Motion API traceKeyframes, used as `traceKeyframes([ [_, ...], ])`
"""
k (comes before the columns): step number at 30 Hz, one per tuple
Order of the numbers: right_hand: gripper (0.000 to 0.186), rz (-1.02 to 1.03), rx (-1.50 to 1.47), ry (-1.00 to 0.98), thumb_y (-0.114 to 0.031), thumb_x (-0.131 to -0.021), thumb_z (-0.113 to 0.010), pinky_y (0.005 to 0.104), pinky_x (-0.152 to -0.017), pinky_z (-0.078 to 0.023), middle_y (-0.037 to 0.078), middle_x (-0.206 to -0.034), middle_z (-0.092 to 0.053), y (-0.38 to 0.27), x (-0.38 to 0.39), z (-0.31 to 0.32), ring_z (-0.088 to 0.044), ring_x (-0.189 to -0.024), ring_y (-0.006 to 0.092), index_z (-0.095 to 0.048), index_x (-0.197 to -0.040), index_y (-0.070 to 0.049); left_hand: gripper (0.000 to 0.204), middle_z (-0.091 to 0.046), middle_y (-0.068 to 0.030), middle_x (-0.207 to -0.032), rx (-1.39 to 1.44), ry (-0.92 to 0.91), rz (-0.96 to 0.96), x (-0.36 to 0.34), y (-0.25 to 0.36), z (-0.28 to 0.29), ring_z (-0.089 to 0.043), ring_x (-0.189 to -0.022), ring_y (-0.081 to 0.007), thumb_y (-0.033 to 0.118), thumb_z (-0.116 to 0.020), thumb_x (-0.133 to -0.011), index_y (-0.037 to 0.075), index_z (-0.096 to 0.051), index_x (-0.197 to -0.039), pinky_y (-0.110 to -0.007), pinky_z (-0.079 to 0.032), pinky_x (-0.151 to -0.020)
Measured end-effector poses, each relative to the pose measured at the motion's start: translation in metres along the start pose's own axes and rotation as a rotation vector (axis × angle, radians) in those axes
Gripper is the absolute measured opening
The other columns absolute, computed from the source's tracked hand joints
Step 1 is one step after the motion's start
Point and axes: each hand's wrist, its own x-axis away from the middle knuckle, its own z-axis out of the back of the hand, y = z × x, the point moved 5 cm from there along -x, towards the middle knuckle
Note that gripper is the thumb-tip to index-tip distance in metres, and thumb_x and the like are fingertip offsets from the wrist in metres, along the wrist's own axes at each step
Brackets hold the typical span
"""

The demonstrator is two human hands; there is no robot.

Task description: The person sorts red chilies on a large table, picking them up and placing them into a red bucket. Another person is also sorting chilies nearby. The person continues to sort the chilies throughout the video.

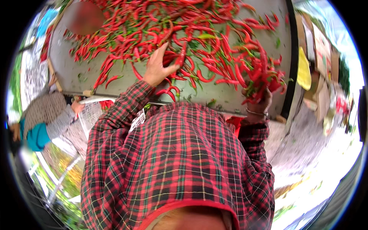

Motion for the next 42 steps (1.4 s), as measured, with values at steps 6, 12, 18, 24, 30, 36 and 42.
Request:
traceKeyframes([
  [6, 0.073, 0.313, -0.114, 0.185, -0.031, -0.08, -0.064, 0.046, -0.071, -0.049, 0.009, -0.139, -0.042, -0.049, 0.175, 0.039, -0.048, -0.099, 0.0286, -0.032, -0.144, -0.015, 0.106, -0.027, -0.0177, -0.146, -0.496, -0.541, -0.181, 0.04, 0.008, -0.057, -0.02, -0.137, -0.0422, 0.033, -0.084, -0.051, 0.021, -0.033, -0.143, -0.058, -0.031, -0.1],
  [12, 0.051, 0.447, -0.219, 0.862, -0.023, -0.085, -0.063, 0.0507, -0.072, -0.051, 0.01, -0.115, -0.062, 0.02, 0.339, 0.19, -0.06, -0.097, 0.0304, -0.048, -0.131, -0.007, 0.1, -0.027, -0.0211, -0.145, -0.443, -0.443, -0.409, 0.05, -0.008, -0.058, -0.027, -0.134, -0.0426, 0.022, -0.083, -0.055, 0.015, -0.034, -0.142, -0.053, -0.033, -0.103],
  [18, 0.062, -0.06, 0.223, 1.251, -0.022, -0.078, -0.073, 0.046, -0.079, -0.052, 0.007, -0.113, -0.061, 0.068, 0.316, 0.249, -0.058, -0.107, 0.026, -0.042, -0.132, -0.016, 0.091, -0.029, -0.0227, -0.144, -0.453, -0.452, -0.39, 0.041, -0.004, -0.053, -0.032, -0.131, -0.0416, 0.016, -0.081, -0.06, 0.014, -0.037, -0.139, -0.048, -0.035, -0.103],
  [24, 0.066, 0.097, 1.201, 1.527, -0.02, -0.074, -0.075, 0.0359, -0.083, -0.051, 0.015, -0.124, -0.058, 0.0, 0.33, 0.329, -0.058, -0.106, 0.0256, -0.049, -0.131, 0.0, 0.087, -0.034, -0.0196, -0.139, -0.453, -0.401, -0.248, 0.043, -0.009, -0.053, -0.036, -0.128, -0.0389, 0.015, -0.08, -0.063, 0.013, -0.037, -0.139, -0.046, -0.039, -0.099],
  [30, 0.041, 0.611, 1.444, 0.774, 0.001, -0.078, -0.064, 0.0342, -0.09, -0.048, 0.013, -0.112, -0.064, -0.132, 0.095, 0.127, -0.062, -0.101, 0.0236, -0.058, -0.118, -0.002, 0.072, -0.055, -0.0124, -0.108, -0.424, -0.233, -0.171, 0.057, -0.015, -0.038, -0.049, -0.109, -0.0335, 0.01, -0.074, -0.065, 0.011, -0.046, -0.131, -0.045, -0.044, -0.086],
  [36, 0.064, 0.434, 2.483, 0.411, -0.004, -0.071, -0.066, 0.0394, -0.101, -0.04, 0.01, -0.129, -0.053, -0.127, -0.083, 0.067, -0.049, -0.12, 0.0293, -0.047, -0.131, -0.013, 0.061, -0.055, -0.0122, -0.093, -0.304, -0.225, -0.123, 0.034, -0.017, -0.027, -0.056, -0.092, -0.0308, 0.006, -0.068, -0.072, 0.012, -0.047, -0.13, -0.041, -0.047, -0.077],
  [42, 0.044, 0.117, 2.441, 0.204, -0.009, -0.069, -0.064, 0.0449, -0.083, -0.048, 0.012, -0.109, -0.059, -0.122, -0.131, 0.068, -0.056, -0.103, 0.0336, -0.054, -0.112, -0.01, 0.049, -0.059, -0.017, -0.102, 0.047, 0.014, 0.057, 0.011, 0.0, -0.002, -0.059, -0.095, -0.0361, 0.003, -0.062, -0.075, 0.008, -0.054, -0.122, -0.041, -0.049, -0.08],
])
